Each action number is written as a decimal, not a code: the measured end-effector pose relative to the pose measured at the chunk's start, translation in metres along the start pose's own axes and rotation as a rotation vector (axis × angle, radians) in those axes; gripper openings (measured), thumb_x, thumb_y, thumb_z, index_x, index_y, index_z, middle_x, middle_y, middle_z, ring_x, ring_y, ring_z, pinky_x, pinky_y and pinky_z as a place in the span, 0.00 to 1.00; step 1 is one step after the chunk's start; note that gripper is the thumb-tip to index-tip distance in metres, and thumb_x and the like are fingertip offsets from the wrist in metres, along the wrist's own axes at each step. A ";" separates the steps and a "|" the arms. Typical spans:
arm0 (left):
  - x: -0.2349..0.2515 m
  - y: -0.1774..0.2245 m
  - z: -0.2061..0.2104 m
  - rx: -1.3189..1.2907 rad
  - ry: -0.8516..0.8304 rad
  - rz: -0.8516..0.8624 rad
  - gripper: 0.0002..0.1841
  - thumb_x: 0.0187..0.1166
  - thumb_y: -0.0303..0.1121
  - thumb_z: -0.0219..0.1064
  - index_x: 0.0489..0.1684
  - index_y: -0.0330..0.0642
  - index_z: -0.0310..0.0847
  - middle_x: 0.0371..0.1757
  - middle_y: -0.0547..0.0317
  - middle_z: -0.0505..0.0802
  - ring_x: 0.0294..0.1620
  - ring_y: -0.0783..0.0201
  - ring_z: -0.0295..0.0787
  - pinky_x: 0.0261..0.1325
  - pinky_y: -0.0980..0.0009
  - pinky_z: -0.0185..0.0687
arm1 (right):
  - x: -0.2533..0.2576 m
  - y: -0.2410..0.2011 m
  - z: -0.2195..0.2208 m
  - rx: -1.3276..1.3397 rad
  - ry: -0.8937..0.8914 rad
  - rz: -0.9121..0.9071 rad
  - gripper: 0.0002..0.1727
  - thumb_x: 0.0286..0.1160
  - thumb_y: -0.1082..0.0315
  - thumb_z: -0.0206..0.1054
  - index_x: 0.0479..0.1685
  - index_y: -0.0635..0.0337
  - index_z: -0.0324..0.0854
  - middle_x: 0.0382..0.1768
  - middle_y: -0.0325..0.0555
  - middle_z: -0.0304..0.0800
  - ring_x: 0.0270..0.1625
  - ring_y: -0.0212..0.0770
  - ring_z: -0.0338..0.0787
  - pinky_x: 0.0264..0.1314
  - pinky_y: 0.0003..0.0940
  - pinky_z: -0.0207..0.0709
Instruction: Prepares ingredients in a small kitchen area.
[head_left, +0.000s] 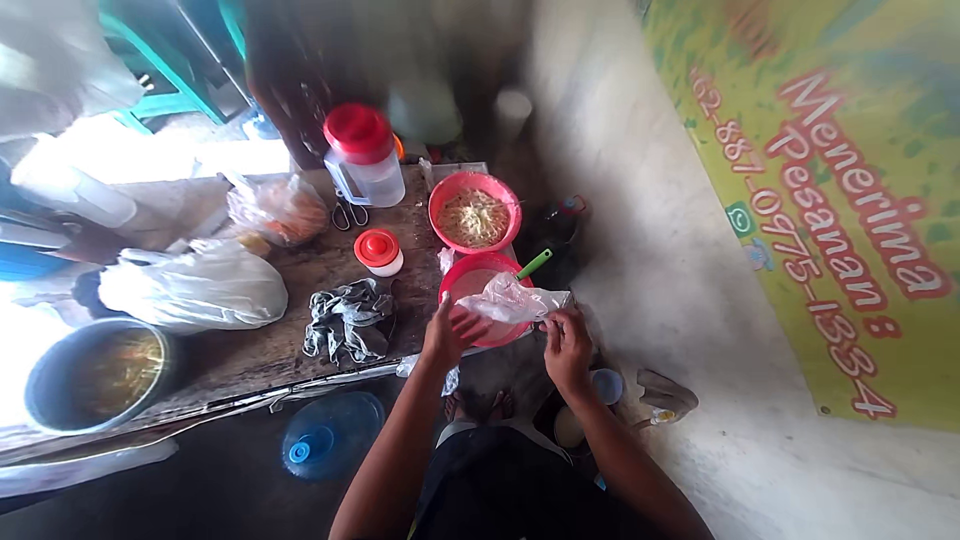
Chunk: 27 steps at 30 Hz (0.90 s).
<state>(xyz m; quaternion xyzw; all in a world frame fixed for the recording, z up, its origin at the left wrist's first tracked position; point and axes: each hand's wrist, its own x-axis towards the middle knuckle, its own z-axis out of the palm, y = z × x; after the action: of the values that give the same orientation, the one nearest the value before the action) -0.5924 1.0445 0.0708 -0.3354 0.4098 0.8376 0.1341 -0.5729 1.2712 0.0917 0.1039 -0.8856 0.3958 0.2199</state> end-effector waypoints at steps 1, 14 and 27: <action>-0.010 0.000 0.006 -0.039 -0.105 -0.077 0.38 0.88 0.63 0.50 0.88 0.44 0.57 0.72 0.36 0.83 0.63 0.41 0.89 0.61 0.44 0.89 | -0.007 0.002 -0.002 0.014 -0.020 -0.022 0.07 0.79 0.74 0.65 0.47 0.64 0.88 0.50 0.50 0.90 0.50 0.38 0.93 0.52 0.32 0.92; 0.022 -0.041 0.008 0.198 -0.167 0.012 0.25 0.86 0.39 0.57 0.83 0.54 0.65 0.57 0.51 0.91 0.52 0.58 0.90 0.53 0.56 0.87 | -0.021 -0.012 0.036 0.221 -0.578 -0.061 0.09 0.77 0.77 0.60 0.45 0.66 0.87 0.50 0.53 0.91 0.57 0.44 0.91 0.64 0.40 0.86; 0.038 -0.052 0.020 0.512 0.348 0.526 0.14 0.73 0.16 0.56 0.49 0.32 0.85 0.32 0.53 0.89 0.32 0.65 0.86 0.38 0.63 0.84 | -0.028 -0.014 0.054 0.263 -0.425 0.093 0.25 0.81 0.69 0.65 0.78 0.59 0.79 0.85 0.48 0.74 0.78 0.46 0.81 0.82 0.42 0.74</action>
<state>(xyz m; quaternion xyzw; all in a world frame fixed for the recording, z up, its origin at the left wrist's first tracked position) -0.6035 1.0912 0.0235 -0.3116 0.6937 0.6448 -0.0769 -0.5602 1.2220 0.0557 0.1718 -0.8566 0.4865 -0.0051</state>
